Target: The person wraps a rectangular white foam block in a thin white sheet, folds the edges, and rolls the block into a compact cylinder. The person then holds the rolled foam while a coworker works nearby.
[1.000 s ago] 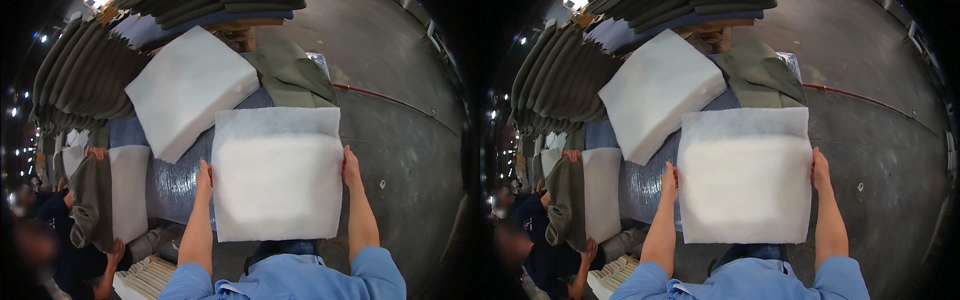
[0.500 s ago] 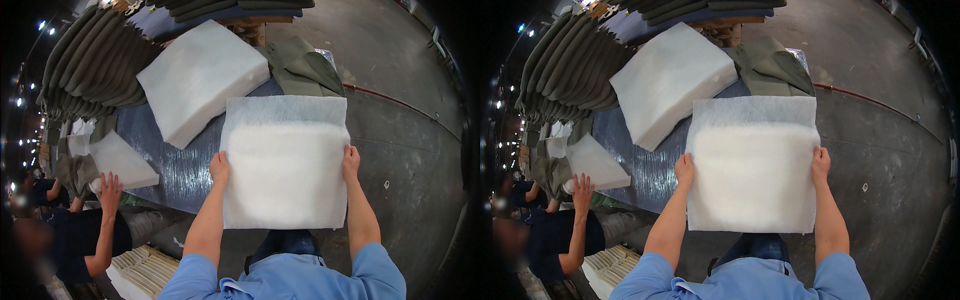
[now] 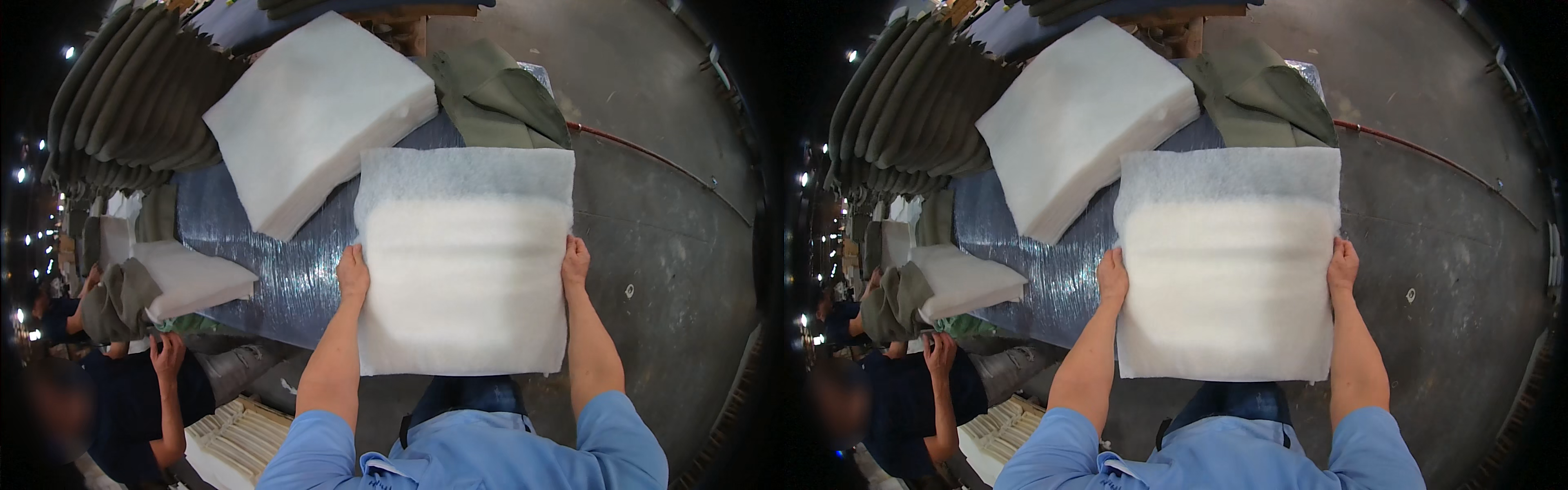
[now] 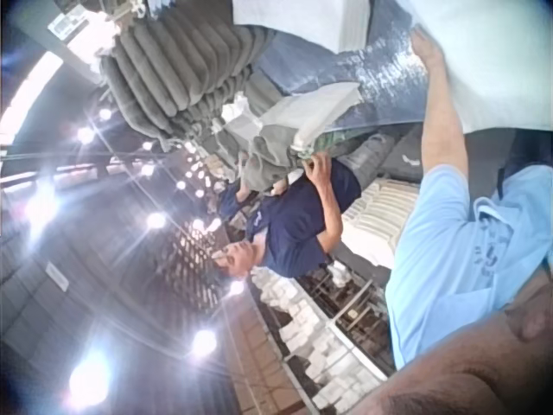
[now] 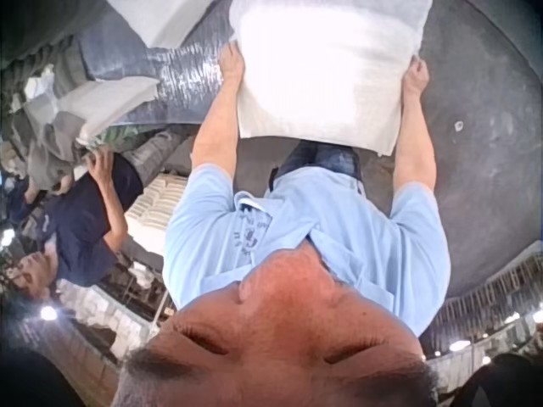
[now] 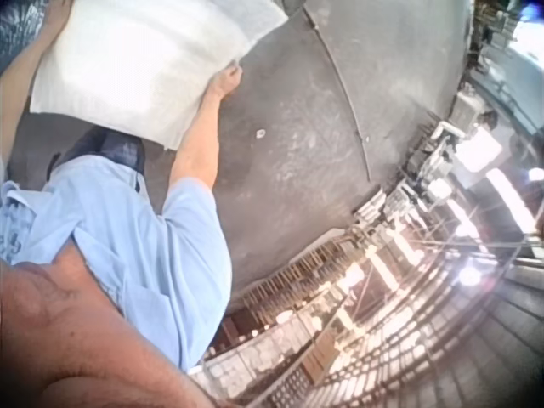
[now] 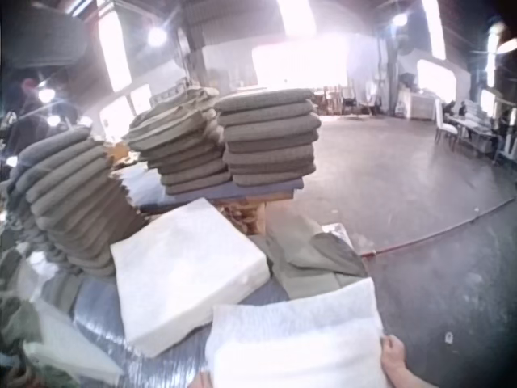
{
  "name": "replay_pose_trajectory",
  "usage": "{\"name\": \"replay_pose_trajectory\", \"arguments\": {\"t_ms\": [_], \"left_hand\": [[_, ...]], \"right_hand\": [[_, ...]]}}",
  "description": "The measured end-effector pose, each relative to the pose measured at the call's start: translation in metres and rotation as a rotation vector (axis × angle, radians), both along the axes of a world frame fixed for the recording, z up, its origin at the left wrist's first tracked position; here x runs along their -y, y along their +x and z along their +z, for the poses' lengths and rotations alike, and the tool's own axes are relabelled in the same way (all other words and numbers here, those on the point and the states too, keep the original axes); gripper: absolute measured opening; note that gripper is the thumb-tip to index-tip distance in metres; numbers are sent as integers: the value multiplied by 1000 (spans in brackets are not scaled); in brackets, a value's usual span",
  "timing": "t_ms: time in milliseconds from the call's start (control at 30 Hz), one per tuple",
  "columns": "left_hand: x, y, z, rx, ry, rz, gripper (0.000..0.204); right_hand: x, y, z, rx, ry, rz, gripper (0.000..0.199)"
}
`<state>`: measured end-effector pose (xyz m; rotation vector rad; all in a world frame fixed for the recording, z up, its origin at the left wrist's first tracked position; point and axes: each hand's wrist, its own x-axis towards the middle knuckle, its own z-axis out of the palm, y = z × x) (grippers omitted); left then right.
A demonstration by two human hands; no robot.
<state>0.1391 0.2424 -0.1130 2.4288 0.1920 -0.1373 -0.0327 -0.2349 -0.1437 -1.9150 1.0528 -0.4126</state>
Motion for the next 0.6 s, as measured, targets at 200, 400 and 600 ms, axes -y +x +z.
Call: {"name": "replay_pose_trajectory", "arguments": {"t_ms": [200, 400, 600], "left_hand": [[2, 0, 0, -49, -37, 19, 46], [-28, -25, 18, -250, -356, 398, 61], [-28, -72, 36, -386, -252, 103, 58]], "right_hand": [[2, -1, 5, -33, 62, 35, 37], [-25, -7, 59, 149, 725, -219, 53], [-24, -63, 48, -13, 483, -43, 47]]}}
